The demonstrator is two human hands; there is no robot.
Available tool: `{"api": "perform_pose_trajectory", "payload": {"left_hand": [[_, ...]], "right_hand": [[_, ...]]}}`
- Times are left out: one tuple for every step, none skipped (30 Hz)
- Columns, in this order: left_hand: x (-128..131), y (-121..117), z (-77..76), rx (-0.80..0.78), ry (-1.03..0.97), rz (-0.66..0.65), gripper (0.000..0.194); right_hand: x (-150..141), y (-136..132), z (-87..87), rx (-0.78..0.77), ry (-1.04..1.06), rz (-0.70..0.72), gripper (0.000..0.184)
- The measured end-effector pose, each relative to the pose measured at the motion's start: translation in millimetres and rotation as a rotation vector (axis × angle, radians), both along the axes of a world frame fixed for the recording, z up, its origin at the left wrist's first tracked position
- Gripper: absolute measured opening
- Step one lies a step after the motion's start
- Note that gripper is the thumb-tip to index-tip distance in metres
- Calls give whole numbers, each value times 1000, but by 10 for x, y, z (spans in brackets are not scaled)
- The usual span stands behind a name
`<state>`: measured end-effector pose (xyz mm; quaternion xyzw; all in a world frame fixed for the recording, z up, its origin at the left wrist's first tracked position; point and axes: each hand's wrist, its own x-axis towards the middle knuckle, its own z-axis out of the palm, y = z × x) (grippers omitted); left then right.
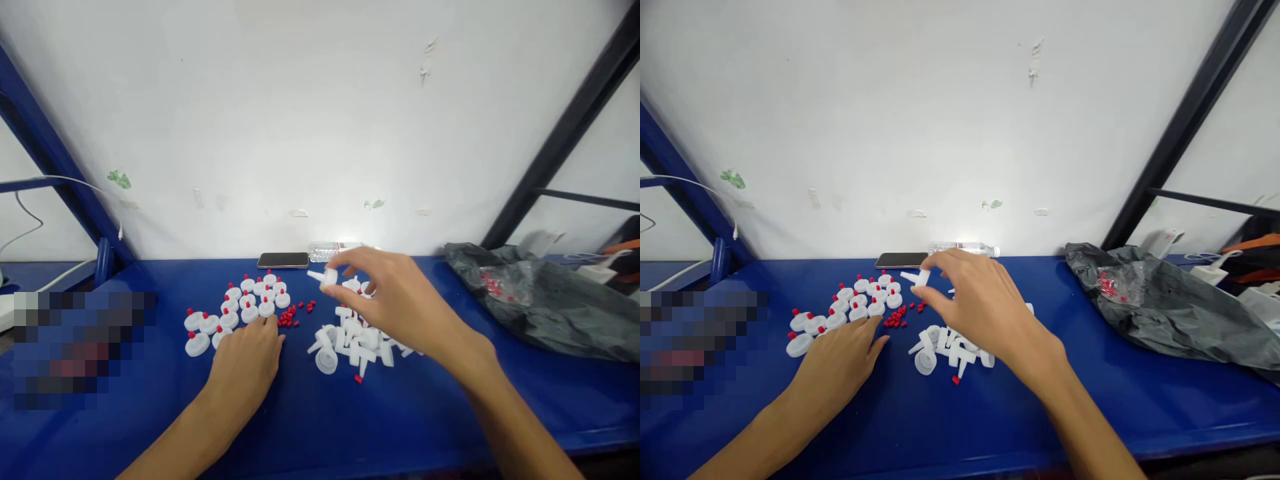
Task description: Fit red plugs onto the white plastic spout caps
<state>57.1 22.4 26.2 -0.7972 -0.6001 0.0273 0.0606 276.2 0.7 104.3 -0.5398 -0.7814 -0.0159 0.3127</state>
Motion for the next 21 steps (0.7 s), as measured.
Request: {"api": "perform_pose_trajectory", "payload": {"left_hand": [[22,22,3,1,17,3,32],[39,41,2,3,26,3,31],[52,58,0,5,30,2,31],[62,73,-4,6,32,-1,32],[68,88,-10,8,36,-3,32],[71,102,-16,8,41,-5,32],[72,116,-22,7,47,-8,33],[71,127,-27,4,56,-9,33],[69,134,-29,1,64,-7,33],[65,136,-28,-5,71,-2,33],[61,132,-22,-10,75,4,33],[57,122,-10,-15,77,9,32],[54,108,7,-18,78,9,32],[49,94,28,-18,78,5,32],[43,81,51,-13,77,2,32],[36,74,74,-6,72,-3,32],[26,74,97,2,58,-9,32],[15,84,118,10,31,-15,30],[4,103,138,18,-8,-24,29],[-4,131,157,24,-58,-37,28],[-5,166,178,35,-118,-54,27]], "right_hand": [[13,86,38,17,-17,14,27],[23,170,64,33,-35,25,28],[29,252,77,47,-56,33,27],[31,330,73,60,-70,29,27],[29,403,53,69,-72,23,27],[27,472,16,74,-57,17,27],[24,536,-36,79,-22,13,26],[25,594,-100,84,26,5,27],[31,645,-174,90,74,-9,28],[45,690,-252,96,110,-28,30],[67,728,-332,101,131,-50,31],[96,759,-408,102,137,-71,32],[130,783,-477,96,133,-91,33],[166,800,-537,86,124,-108,33],[201,812,-584,75,116,-120,34],[231,818,-619,68,112,-131,34],[253,820,-641,64,109,-140,34],[265,819,-654,65,105,-144,34],[265,814,-659,70,101,-143,33],[255,807,-661,76,97,-139,33],[235,797,-663,78,90,-131,33]]}}
